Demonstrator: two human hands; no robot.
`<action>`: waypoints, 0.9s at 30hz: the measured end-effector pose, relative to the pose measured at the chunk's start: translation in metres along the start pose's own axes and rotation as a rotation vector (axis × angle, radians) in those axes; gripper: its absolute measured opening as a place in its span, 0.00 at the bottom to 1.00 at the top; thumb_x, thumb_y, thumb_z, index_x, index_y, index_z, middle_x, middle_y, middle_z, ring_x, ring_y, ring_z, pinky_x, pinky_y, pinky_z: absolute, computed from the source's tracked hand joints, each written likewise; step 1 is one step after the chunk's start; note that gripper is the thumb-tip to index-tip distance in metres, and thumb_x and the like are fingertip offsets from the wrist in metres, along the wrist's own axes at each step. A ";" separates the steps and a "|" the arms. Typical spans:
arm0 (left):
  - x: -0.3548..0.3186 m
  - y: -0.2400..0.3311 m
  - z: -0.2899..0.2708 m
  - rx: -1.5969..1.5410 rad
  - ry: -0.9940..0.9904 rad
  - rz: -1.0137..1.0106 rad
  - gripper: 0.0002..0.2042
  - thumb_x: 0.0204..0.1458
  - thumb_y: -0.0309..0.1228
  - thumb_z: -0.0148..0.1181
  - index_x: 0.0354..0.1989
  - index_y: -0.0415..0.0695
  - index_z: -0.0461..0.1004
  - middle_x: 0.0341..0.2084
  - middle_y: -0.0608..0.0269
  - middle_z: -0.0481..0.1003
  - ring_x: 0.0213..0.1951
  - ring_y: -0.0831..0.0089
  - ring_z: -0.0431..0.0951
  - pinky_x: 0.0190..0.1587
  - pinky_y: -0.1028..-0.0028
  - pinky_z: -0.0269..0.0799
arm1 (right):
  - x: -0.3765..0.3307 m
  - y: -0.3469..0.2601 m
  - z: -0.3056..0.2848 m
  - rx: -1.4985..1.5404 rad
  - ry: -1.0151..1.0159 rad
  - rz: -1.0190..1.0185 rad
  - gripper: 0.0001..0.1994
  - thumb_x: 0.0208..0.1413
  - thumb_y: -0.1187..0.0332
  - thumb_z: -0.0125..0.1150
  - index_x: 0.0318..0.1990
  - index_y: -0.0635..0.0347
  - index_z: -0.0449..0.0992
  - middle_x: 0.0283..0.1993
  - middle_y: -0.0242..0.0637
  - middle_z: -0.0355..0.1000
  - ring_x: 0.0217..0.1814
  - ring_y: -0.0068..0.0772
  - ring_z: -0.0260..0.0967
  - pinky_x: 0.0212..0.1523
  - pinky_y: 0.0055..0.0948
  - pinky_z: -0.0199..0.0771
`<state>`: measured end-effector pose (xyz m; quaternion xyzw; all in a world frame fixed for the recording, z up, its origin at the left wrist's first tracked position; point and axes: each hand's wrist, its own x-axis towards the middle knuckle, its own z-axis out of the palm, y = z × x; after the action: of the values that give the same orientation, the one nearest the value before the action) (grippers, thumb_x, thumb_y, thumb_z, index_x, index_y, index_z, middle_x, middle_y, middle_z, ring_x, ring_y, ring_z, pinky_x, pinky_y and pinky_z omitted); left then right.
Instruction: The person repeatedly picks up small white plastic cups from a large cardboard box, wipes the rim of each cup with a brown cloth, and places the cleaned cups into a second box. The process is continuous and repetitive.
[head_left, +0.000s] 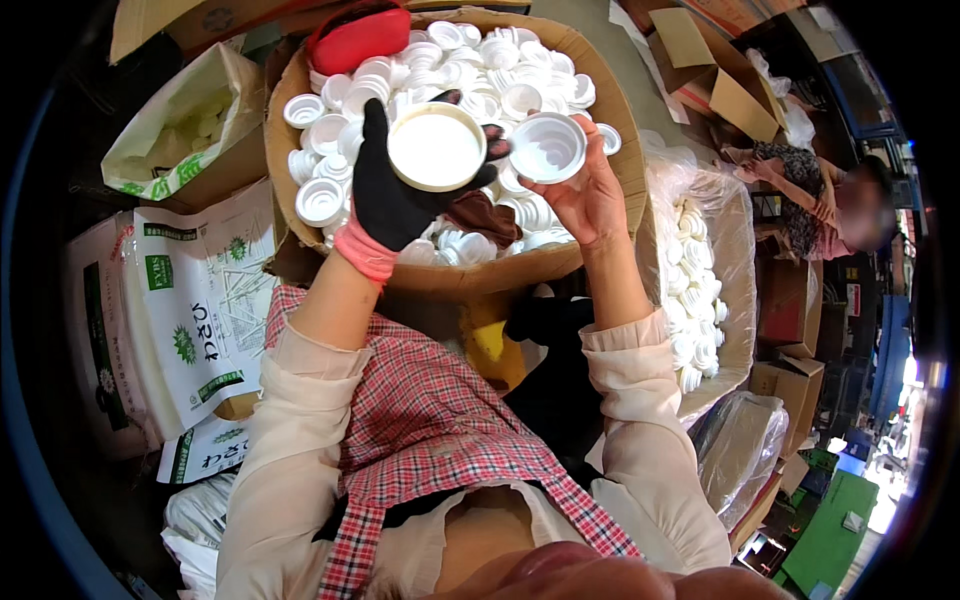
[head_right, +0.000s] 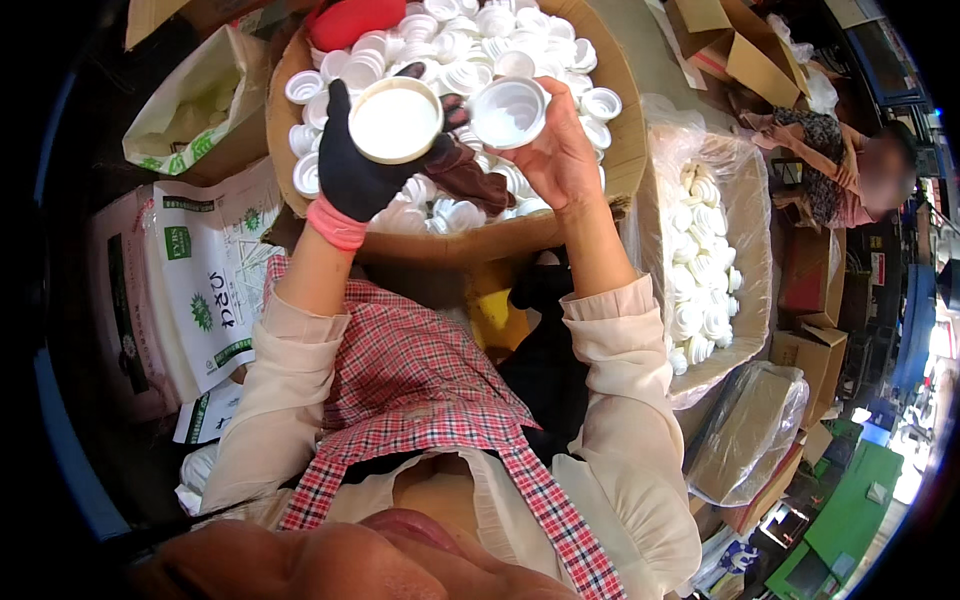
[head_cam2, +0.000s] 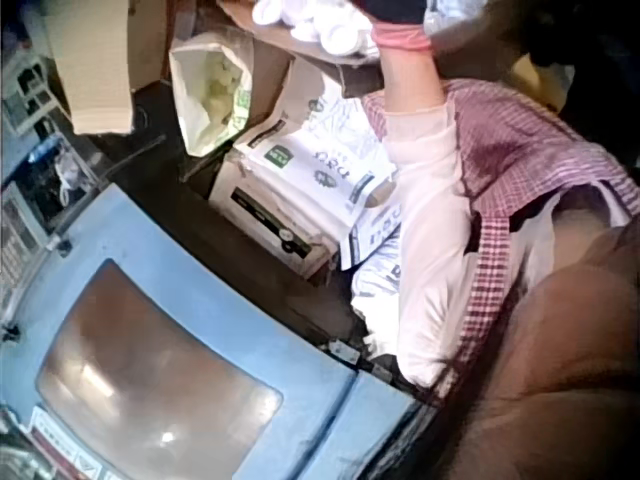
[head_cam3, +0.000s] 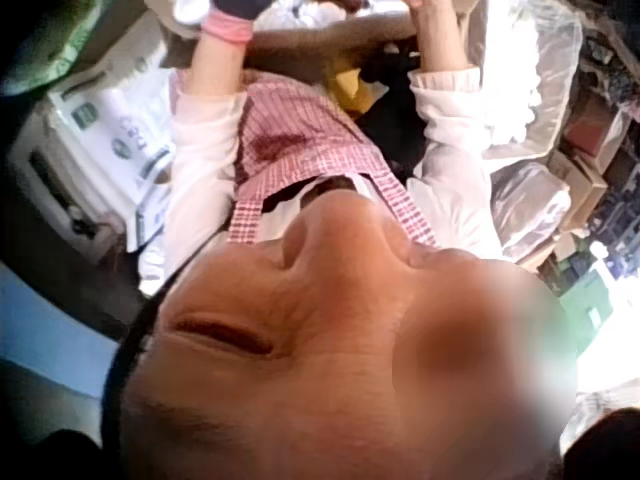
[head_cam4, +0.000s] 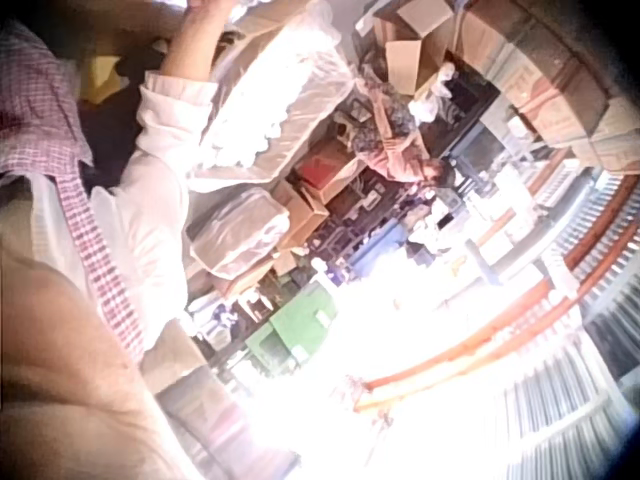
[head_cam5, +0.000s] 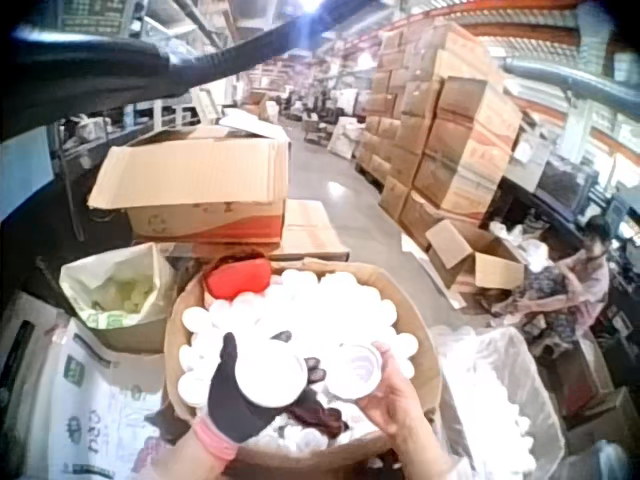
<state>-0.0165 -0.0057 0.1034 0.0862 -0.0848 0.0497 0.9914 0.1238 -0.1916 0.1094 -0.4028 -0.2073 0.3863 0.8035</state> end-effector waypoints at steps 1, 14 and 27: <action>0.000 0.001 -0.012 -0.095 -0.076 -0.027 0.42 0.57 0.64 0.35 0.68 0.40 0.47 0.63 0.31 0.52 0.64 0.33 0.53 0.61 0.42 0.59 | -0.003 -0.001 -0.006 0.040 -0.008 -0.012 0.23 0.62 0.47 0.48 0.59 0.44 0.63 0.64 0.41 0.62 0.63 0.46 0.63 0.50 0.52 0.76; 0.012 -0.018 0.002 0.122 -0.008 0.053 0.29 0.59 0.38 0.45 0.67 0.41 0.51 0.66 0.42 0.53 0.65 0.36 0.54 0.63 0.38 0.49 | -0.017 -0.023 -0.001 -0.344 0.112 -0.036 0.26 0.56 0.69 0.55 0.63 0.56 0.59 0.55 0.40 0.66 0.51 0.37 0.70 0.43 0.35 0.76; -0.004 -0.021 0.007 1.075 -0.125 0.193 0.27 0.63 0.44 0.40 0.63 0.37 0.58 0.59 0.48 0.66 0.60 0.61 0.67 0.62 0.64 0.62 | -0.023 -0.028 0.015 -0.805 -0.176 -0.161 0.37 0.42 0.84 0.65 0.63 0.54 0.62 0.60 0.36 0.61 0.55 0.30 0.68 0.45 0.25 0.76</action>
<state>-0.0193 -0.0278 0.1057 0.5750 -0.1138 0.1714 0.7918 0.1121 -0.2132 0.1403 -0.6324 -0.4405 0.2437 0.5888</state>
